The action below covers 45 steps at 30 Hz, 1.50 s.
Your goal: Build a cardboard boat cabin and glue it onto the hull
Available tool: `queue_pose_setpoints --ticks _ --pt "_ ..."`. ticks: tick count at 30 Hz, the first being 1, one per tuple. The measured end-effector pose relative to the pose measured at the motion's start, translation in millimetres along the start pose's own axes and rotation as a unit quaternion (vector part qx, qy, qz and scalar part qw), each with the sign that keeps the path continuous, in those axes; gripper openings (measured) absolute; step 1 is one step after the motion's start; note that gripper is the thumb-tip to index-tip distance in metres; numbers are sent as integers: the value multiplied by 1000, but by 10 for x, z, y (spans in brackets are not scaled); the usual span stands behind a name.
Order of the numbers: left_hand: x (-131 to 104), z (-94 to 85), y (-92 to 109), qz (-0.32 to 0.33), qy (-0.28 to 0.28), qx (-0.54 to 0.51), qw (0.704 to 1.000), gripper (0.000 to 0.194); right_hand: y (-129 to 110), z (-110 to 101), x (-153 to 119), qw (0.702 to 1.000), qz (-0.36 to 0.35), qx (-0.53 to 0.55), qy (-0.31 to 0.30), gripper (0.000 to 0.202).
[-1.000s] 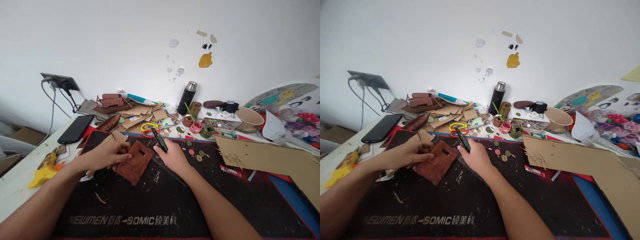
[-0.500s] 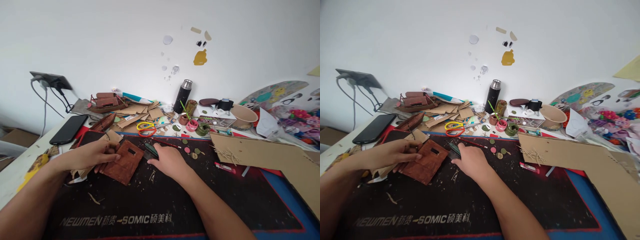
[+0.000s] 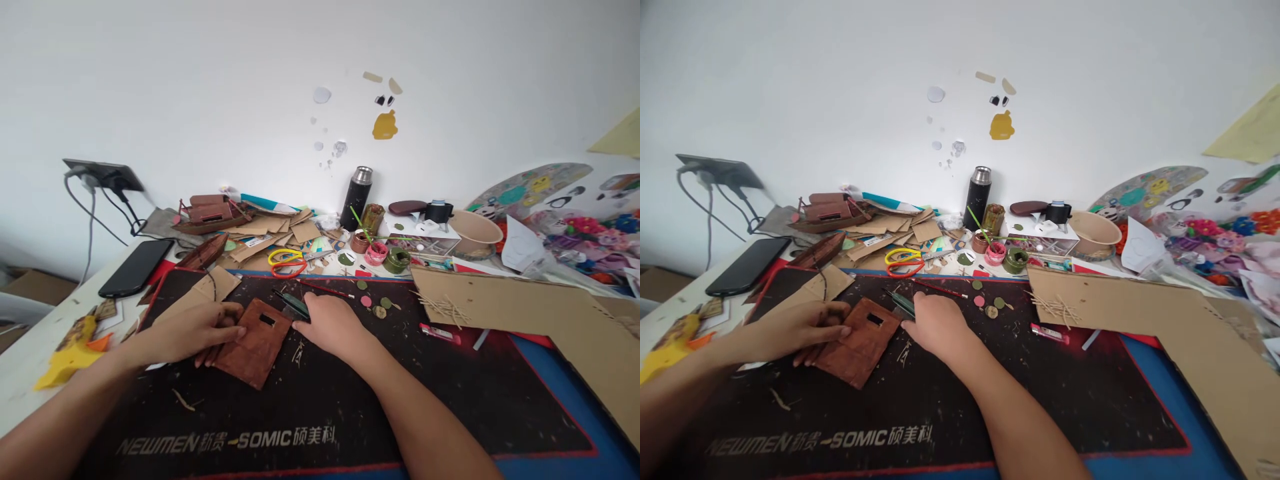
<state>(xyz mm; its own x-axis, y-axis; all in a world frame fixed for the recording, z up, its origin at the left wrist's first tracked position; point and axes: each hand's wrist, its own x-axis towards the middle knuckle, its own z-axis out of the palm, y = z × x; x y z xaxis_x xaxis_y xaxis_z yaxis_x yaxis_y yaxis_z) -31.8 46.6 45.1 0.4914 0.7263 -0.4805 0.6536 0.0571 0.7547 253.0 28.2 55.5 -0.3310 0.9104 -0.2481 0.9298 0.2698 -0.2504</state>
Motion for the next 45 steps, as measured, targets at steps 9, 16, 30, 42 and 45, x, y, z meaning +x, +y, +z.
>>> queue_pose_setpoints --ticks 9,16,30,42,45 --pt "63 42 84 -10 -17 15 1000 56 94 -66 -18 1000 12 1 11 36" --pt "85 69 200 -13 23 24 999 67 177 -138 -13 999 23 -14 35 27" --pt "118 55 385 -40 54 130 989 78 258 -231 -74 994 -19 73 76 24" --pt "465 241 398 34 79 -1 996 96 134 -248 -139 984 -69 162 30 22" --pt "362 189 484 42 170 74 982 85 105 -241 -157 968 -67 240 17 15"
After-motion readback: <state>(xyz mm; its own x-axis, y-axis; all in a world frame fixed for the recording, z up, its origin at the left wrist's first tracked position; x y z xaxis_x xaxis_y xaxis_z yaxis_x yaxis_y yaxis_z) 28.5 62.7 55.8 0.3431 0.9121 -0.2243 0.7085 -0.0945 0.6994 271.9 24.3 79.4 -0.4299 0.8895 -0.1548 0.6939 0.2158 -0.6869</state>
